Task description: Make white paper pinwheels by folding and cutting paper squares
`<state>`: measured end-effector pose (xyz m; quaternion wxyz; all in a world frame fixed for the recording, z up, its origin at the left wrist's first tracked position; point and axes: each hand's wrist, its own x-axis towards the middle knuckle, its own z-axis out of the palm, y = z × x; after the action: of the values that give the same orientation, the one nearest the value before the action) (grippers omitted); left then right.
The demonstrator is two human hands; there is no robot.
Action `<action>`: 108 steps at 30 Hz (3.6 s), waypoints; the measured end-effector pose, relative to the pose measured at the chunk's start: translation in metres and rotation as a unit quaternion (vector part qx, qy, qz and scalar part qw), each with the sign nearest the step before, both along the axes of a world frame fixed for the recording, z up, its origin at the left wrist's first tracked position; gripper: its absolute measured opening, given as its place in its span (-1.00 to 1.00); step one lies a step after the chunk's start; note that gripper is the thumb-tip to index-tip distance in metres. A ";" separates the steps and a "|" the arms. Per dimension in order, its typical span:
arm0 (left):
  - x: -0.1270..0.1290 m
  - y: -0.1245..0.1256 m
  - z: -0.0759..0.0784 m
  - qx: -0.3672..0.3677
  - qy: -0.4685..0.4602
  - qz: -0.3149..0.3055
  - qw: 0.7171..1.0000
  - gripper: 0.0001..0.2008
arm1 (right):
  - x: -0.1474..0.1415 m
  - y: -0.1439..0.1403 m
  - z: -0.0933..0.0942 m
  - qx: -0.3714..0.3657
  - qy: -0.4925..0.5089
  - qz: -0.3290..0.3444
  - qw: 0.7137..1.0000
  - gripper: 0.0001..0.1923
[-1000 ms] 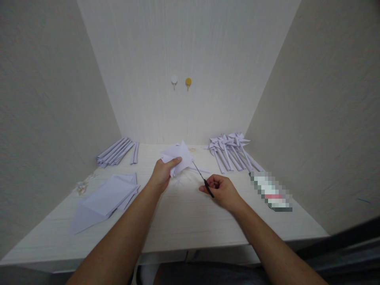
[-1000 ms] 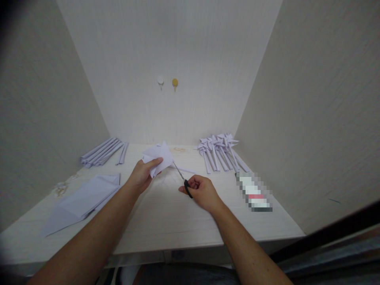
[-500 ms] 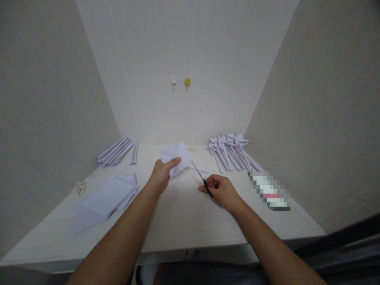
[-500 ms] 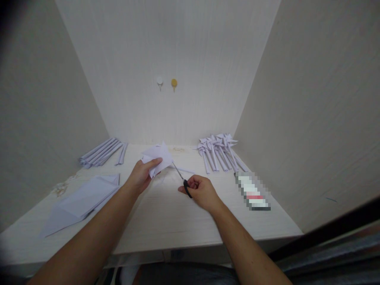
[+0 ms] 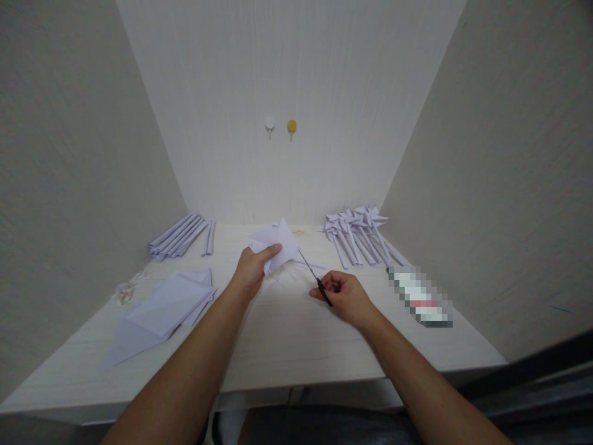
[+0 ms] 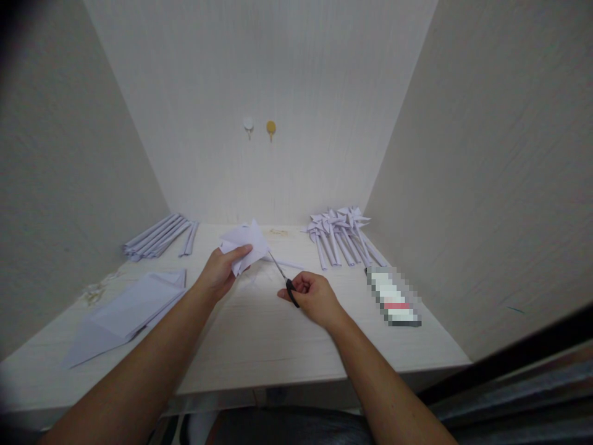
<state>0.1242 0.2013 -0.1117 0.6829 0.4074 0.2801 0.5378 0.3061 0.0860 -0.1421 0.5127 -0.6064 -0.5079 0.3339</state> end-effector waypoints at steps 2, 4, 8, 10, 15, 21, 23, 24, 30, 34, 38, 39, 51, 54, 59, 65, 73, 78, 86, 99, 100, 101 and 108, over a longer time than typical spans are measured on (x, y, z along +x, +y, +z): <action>0.000 0.000 0.000 -0.001 0.001 0.001 1.000 -0.58 | 0.001 0.000 -0.001 -0.001 -0.006 0.000 1.000 -0.60; 0.000 0.000 0.000 0.000 0.000 0.002 1.000 -0.58 | 0.002 0.001 -0.002 0.000 -0.015 0.001 1.000 -0.60; 0.000 0.001 -0.001 0.008 -0.005 0.004 1.000 -0.57 | 0.003 0.001 -0.001 0.002 -0.022 0.003 1.000 -0.56; 0.001 0.001 -0.002 0.008 -0.007 0.004 1.000 -0.56 | 0.002 0.001 0.000 -0.003 -0.015 0.005 1.000 -0.54; 0.000 0.004 -0.004 0.024 0.027 0.019 0.999 -0.52 | 0.003 0.002 0.000 -0.026 0.021 -0.010 0.999 -0.54; -0.001 0.003 -0.008 0.094 0.195 -0.021 0.976 -0.78 | 0.012 0.006 0.008 0.067 0.105 -0.097 0.987 -0.54; 0.001 0.000 -0.009 0.101 0.228 -0.072 0.966 -0.86 | 0.014 0.006 0.011 0.092 0.119 -0.100 0.983 -0.55; 0.003 -0.003 -0.010 0.106 0.242 -0.095 0.960 -0.87 | 0.014 0.005 0.011 0.101 0.125 -0.098 0.982 -0.55; 0.007 -0.012 -0.011 0.141 0.287 -0.179 0.931 -0.82 | 0.010 0.004 0.008 0.117 0.137 -0.063 0.982 -0.55; 0.006 -0.013 -0.012 0.164 0.300 -0.204 0.917 -0.83 | 0.005 0.002 0.008 0.095 0.143 -0.051 0.984 -0.55; 0.006 -0.014 -0.012 0.175 0.306 -0.222 0.909 -0.86 | 0.001 0.002 0.008 0.088 0.155 -0.049 0.983 -0.58; 0.006 -0.014 -0.012 0.176 0.306 -0.226 0.908 -0.86 | 0.001 0.003 0.008 0.089 0.153 -0.052 0.983 -0.59; 0.007 -0.006 -0.009 0.079 0.076 -0.141 0.984 -0.54 | -0.015 0.006 0.004 0.124 0.165 -0.178 0.962 -0.68; 0.008 -0.009 -0.007 0.068 0.035 -0.147 0.986 -0.57 | -0.019 0.007 0.000 0.122 0.194 -0.201 0.952 -0.69; 0.013 -0.016 -0.012 0.097 0.101 -0.209 0.968 -0.64 | -0.019 0.008 -0.003 0.118 0.233 -0.217 0.941 -0.71; 0.016 -0.017 -0.014 0.114 0.176 -0.098 0.973 -0.73 | -0.026 0.008 -0.001 0.120 0.221 -0.216 0.944 -0.65; 0.015 -0.016 -0.015 0.094 0.152 -0.092 0.980 -0.76 | -0.027 0.007 0.005 0.116 0.197 -0.201 0.953 -0.63; 0.014 -0.015 -0.016 0.088 0.163 -0.099 0.978 -0.77 | -0.026 0.006 0.005 0.111 0.192 -0.197 0.955 -0.63; 0.011 -0.008 -0.018 0.064 0.135 -0.070 0.986 -0.65 | -0.020 0.007 0.003 0.077 0.171 -0.139 0.972 -0.61; 0.002 0.000 -0.003 0.018 -0.014 -0.003 1.000 -0.64 | -0.006 -0.002 0.002 -0.046 0.081 0.000 0.996 -0.56; 0.002 -0.001 -0.002 0.018 -0.017 -0.005 1.000 -0.64 | -0.006 -0.002 0.000 -0.045 0.075 0.003 0.996 -0.56; 0.002 -0.001 -0.002 0.018 -0.020 -0.006 1.000 -0.65 | -0.006 -0.002 -0.001 -0.043 0.070 0.007 0.997 -0.56; 0.002 -0.001 -0.005 0.015 -0.026 -0.035 0.999 -0.59 | -0.006 0.000 -0.004 -0.026 0.066 0.017 0.997 -0.56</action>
<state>0.1261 0.2003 -0.1170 0.7019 0.4136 0.2397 0.5280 0.3001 0.0857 -0.1463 0.5240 -0.5873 -0.4739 0.3948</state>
